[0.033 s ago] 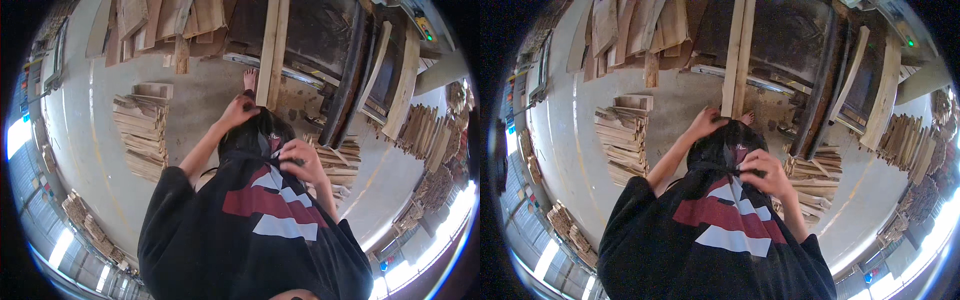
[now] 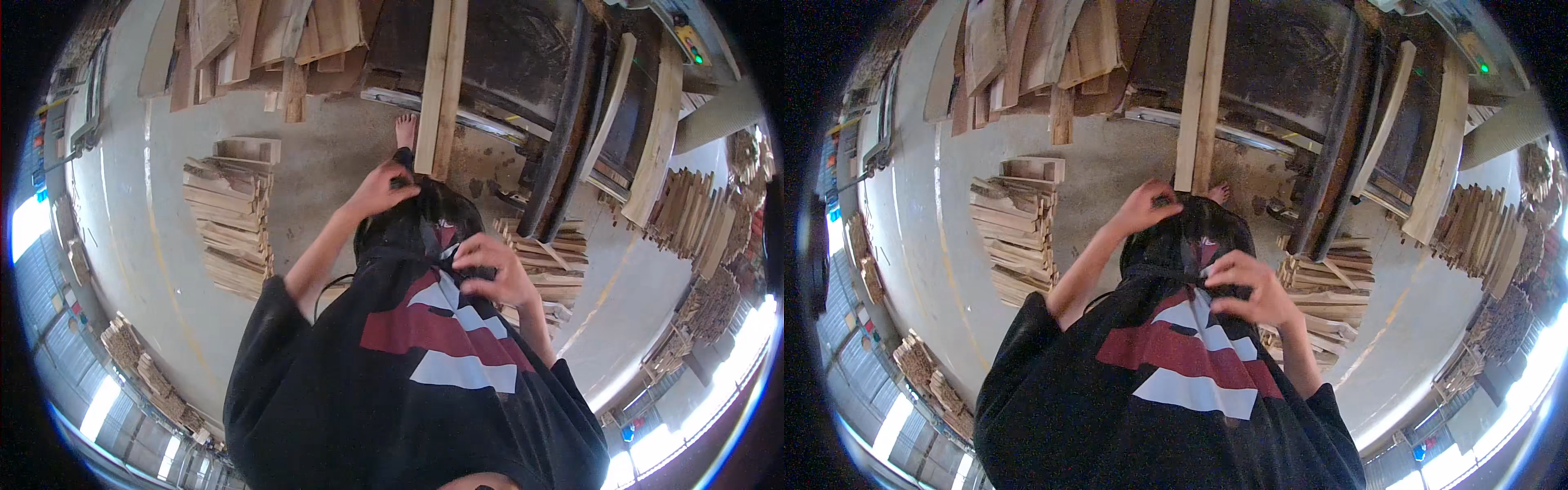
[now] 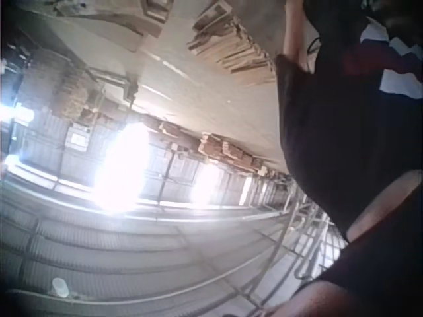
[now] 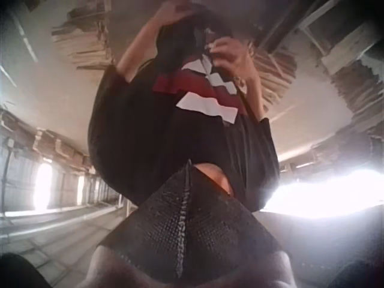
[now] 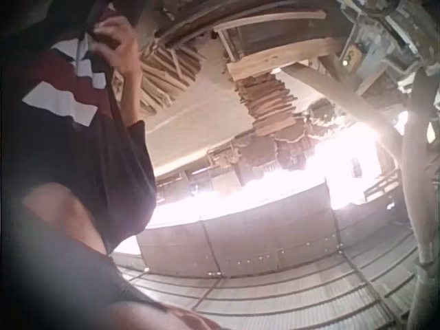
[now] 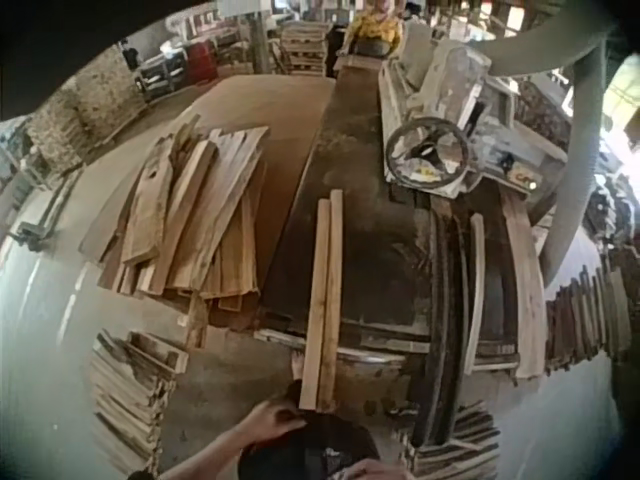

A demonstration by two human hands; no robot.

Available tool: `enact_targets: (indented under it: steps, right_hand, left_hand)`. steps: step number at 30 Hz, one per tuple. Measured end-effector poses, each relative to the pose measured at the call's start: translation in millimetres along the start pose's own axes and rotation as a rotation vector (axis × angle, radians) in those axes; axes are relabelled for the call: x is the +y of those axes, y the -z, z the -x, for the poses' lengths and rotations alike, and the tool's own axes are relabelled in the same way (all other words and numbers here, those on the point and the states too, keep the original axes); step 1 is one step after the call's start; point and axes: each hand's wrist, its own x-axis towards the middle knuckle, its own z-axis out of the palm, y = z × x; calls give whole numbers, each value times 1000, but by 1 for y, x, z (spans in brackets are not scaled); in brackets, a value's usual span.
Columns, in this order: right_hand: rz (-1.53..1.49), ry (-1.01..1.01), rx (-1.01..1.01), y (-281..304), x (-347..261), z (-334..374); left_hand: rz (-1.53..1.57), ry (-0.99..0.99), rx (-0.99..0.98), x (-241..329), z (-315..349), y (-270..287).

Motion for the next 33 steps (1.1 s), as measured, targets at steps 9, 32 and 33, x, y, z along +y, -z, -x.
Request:
enact_targets:
  steps: [9, 32, 33]
  right_hand:
    - [-47, -103, -176, 11, 4, 73]
    - [-988, 33, 587, 77, 82, 171]
    - [-988, -29, 645, 82, 78, 169]
  left_hand:
    - [228, -23, -480, 150, 74, 84]
    - [80, 230, -582, 109, 24, 59]
    - [118, 205, -590, 109, 27, 50]
